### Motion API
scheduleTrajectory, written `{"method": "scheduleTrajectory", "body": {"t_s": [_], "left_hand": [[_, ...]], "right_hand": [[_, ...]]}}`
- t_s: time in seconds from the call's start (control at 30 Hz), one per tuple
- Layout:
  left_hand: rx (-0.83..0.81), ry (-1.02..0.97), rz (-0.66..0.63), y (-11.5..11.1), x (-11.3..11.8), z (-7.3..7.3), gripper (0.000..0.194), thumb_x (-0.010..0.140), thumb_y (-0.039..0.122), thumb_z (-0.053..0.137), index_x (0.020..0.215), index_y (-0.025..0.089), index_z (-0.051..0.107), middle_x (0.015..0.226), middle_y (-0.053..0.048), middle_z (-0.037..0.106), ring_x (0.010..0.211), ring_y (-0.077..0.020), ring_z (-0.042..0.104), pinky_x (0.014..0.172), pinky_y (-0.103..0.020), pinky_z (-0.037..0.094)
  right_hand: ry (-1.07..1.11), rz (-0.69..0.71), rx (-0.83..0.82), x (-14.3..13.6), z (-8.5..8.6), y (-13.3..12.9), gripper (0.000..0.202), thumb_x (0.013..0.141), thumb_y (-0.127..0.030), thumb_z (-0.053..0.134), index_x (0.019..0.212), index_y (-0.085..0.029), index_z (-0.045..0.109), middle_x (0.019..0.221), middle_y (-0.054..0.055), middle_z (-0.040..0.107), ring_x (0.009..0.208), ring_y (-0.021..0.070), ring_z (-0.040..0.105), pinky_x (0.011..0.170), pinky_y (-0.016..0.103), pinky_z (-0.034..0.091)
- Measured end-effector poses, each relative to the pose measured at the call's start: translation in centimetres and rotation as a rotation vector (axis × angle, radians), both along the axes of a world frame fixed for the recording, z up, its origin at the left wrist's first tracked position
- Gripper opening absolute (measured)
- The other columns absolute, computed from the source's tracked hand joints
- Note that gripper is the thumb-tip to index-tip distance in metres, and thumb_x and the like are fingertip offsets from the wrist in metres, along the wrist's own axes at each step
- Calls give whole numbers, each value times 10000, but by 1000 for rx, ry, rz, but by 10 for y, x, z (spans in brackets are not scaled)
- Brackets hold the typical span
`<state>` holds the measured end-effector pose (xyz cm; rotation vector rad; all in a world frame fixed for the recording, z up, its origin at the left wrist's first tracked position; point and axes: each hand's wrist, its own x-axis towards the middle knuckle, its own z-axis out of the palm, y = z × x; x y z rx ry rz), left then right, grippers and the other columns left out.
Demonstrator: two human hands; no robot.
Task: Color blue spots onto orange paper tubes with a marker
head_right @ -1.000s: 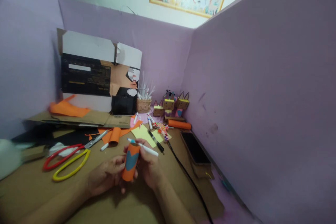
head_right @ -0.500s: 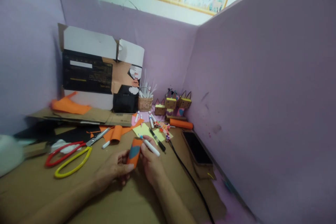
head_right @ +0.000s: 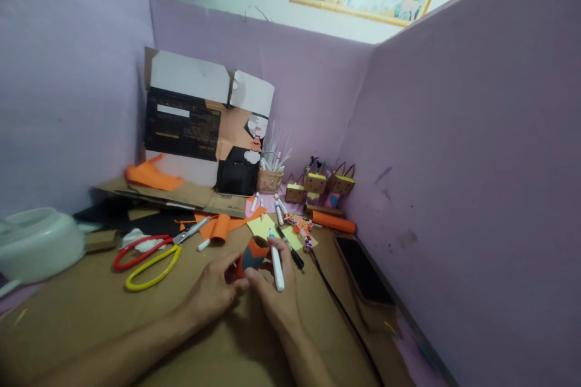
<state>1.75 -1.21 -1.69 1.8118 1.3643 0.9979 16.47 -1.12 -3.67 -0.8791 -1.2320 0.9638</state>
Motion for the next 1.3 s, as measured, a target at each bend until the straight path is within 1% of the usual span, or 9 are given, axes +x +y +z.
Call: {"method": "scheduleTrajectory", "body": {"t_s": [0.17,0.3,0.5,0.7,0.77,0.93,1.07,1.2,1.3], "left_hand": [[-116,-6,113,5,3,3,324,727,320,593,1027,200,610,904,-52,687,797,-204,610,697,-284,441],[-183,254,245,4,9,9,215,743,244,537,943,233,613,867,-62,698,793,-241,638,643,-297,405],[-85,380,158,-2,16,13,253,819,195,403,963,214,610,963,-128,690,910,-303,648,697,-346,398],[-37,358,7,1,9,6,273,733,179,517,979,214,631,972,-110,687,881,-287,645,690,-325,418],[-29,307,4,11,-3,11,369,681,198,591,1048,221,633,1012,-101,684,883,-270,644,711,-310,436],[-44,437,384,60,-37,43,431,793,389,488,1154,178,594,1084,-150,680,986,-322,631,770,-371,442],[-79,650,412,95,-36,55,628,734,620,480,1061,104,628,1047,-271,676,998,-437,618,756,-456,442],[-175,663,361,108,-29,46,421,585,391,684,913,128,674,982,-253,704,959,-440,630,719,-434,454],[-138,607,338,99,-32,40,453,613,281,640,1052,169,641,1050,-190,704,981,-378,640,729,-394,468]], "right_hand": [[0,2,-37,-7,0,1,514,650,-297,764,1104,-253,528,1060,65,649,930,229,648,730,328,539],[-93,-12,-84,-15,-4,3,485,684,-299,740,1111,-228,520,1018,62,668,868,221,663,766,352,534],[-290,-214,-94,-17,0,5,469,647,-295,754,1066,-209,563,951,63,689,832,249,655,785,390,518],[-366,-320,-85,-11,-1,6,445,640,-269,725,1052,-207,568,912,55,687,806,247,631,760,374,494],[-348,-320,-90,-8,-2,6,446,630,-252,714,1047,-208,561,905,49,679,779,238,620,737,359,489],[-356,-337,-140,-3,2,7,466,590,-225,706,1030,-197,555,784,7,639,654,206,577,643,328,471],[-362,-304,-157,-3,5,7,472,576,-204,712,1024,-212,565,765,-6,631,661,203,573,648,322,464],[-377,-329,-182,-3,5,8,499,541,-210,739,1013,-224,577,769,-2,641,665,215,577,667,343,468],[-405,-307,-176,-3,5,8,477,561,-211,721,1017,-222,582,761,5,643,661,218,578,652,341,464]]}}
